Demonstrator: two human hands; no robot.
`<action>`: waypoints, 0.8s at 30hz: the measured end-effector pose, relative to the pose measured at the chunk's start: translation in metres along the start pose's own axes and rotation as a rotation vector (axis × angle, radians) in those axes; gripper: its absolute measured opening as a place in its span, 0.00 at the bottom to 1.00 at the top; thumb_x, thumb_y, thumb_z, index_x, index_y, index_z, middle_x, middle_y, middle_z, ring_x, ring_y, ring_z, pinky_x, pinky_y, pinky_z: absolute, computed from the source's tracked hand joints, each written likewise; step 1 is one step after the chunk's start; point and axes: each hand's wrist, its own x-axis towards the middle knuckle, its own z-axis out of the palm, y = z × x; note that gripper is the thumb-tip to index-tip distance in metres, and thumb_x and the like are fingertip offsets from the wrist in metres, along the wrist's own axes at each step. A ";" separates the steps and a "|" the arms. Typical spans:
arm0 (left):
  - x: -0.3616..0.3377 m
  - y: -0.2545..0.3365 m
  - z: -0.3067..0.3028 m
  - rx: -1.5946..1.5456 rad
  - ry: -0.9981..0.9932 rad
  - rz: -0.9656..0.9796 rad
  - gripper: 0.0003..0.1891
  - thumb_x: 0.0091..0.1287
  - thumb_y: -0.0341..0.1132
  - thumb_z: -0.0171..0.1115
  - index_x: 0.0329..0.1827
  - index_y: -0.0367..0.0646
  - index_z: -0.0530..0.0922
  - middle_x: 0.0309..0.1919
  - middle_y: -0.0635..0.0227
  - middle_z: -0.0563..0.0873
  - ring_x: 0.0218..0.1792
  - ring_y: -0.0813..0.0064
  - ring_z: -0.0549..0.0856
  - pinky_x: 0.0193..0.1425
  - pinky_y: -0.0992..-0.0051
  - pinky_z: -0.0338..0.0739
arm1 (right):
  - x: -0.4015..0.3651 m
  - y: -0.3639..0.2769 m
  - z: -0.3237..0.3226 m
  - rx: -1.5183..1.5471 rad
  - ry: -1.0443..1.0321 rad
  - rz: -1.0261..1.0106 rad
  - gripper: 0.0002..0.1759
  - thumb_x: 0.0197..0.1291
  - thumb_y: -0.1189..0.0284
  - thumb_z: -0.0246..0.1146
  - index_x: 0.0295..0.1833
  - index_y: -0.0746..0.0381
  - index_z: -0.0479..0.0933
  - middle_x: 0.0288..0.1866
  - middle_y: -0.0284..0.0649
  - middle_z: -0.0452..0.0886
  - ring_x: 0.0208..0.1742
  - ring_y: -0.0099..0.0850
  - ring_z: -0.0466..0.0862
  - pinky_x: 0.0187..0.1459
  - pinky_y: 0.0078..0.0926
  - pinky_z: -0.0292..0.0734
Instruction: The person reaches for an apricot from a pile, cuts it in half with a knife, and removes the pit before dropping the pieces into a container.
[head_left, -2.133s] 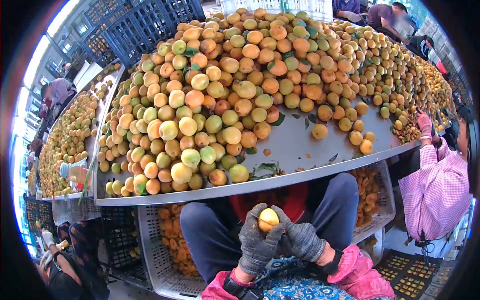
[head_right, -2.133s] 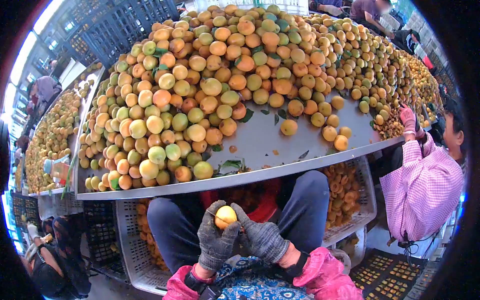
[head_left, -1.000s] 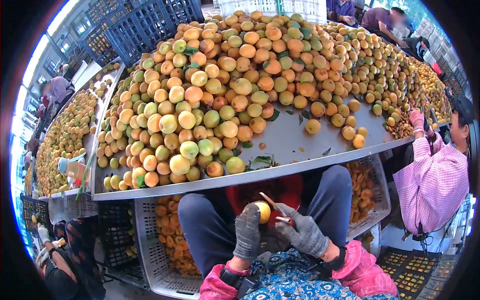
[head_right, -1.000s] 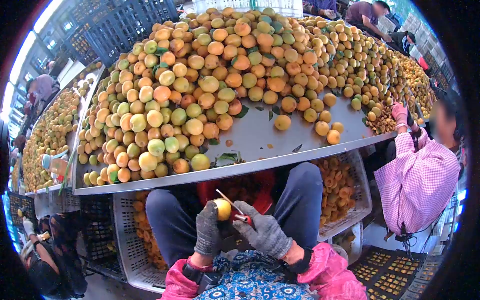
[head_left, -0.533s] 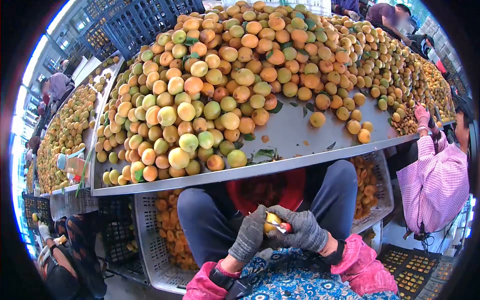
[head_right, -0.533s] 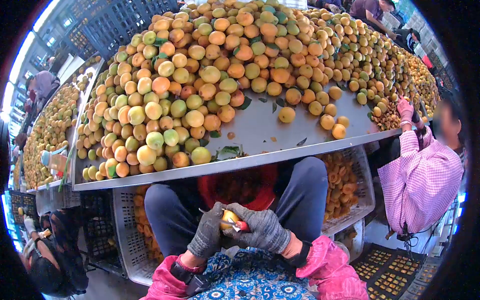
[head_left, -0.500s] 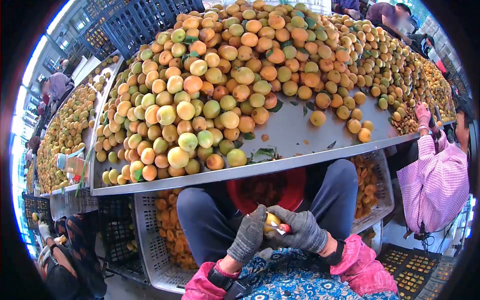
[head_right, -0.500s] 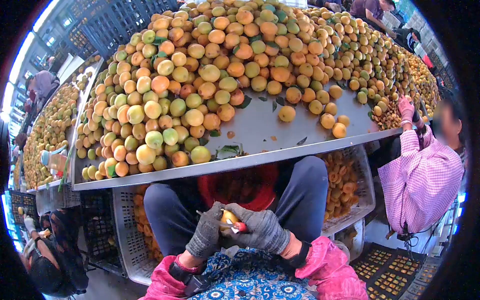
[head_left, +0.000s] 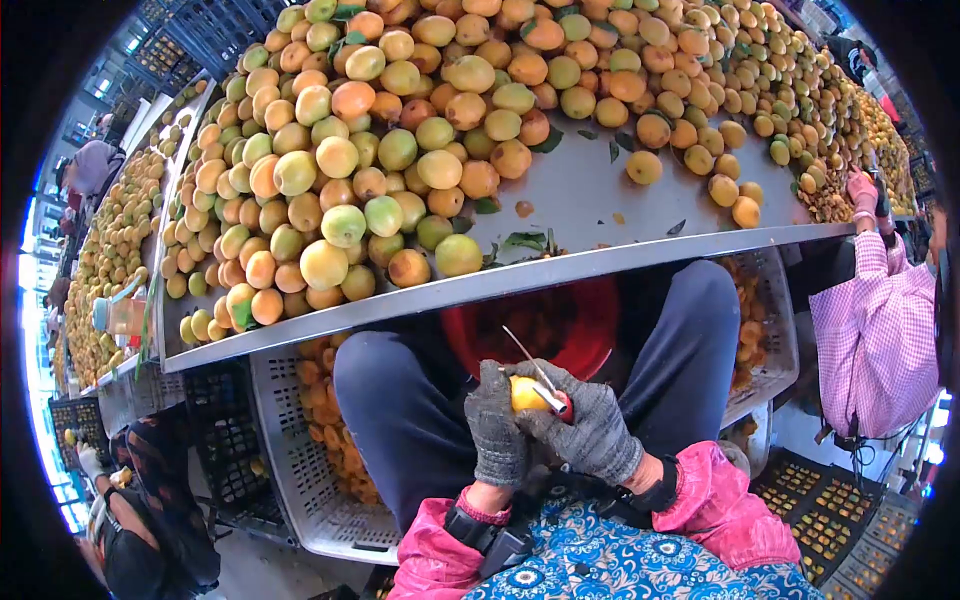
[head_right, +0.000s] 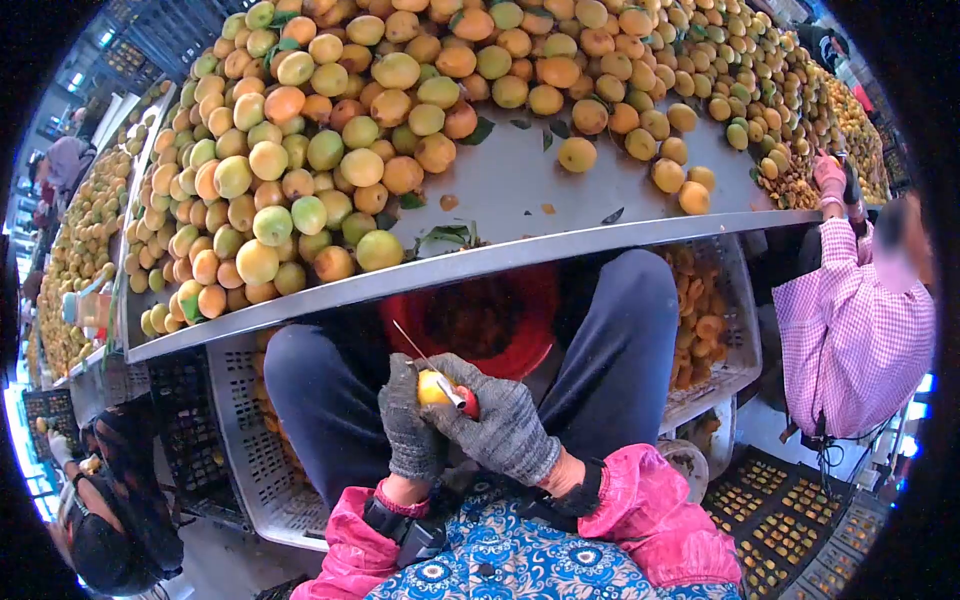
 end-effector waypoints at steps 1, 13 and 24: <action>0.001 0.009 0.002 -0.228 0.045 -0.134 0.19 0.75 0.45 0.46 0.37 0.39 0.78 0.26 0.67 0.83 0.29 0.76 0.82 0.32 0.74 0.74 | 0.002 -0.008 0.001 0.031 0.005 0.012 0.25 0.58 0.67 0.67 0.60 0.61 0.73 0.49 0.46 0.83 0.51 0.38 0.85 0.50 0.31 0.78; 0.009 -0.008 0.005 -0.120 0.124 0.059 0.19 0.76 0.44 0.43 0.39 0.40 0.77 0.31 0.66 0.85 0.33 0.75 0.83 0.37 0.73 0.77 | 0.014 -0.003 0.029 0.159 0.266 0.081 0.21 0.60 0.62 0.67 0.55 0.62 0.78 0.35 0.38 0.85 0.34 0.26 0.85 0.35 0.23 0.79; 0.002 0.029 -0.027 -1.193 -0.374 -0.384 0.35 0.71 0.67 0.34 0.46 0.42 0.77 0.39 0.64 0.83 0.41 0.68 0.83 0.49 0.70 0.80 | 0.005 -0.024 -0.017 1.236 -0.160 0.518 0.35 0.65 0.43 0.53 0.65 0.60 0.67 0.19 0.26 0.67 0.10 0.16 0.62 0.11 0.14 0.60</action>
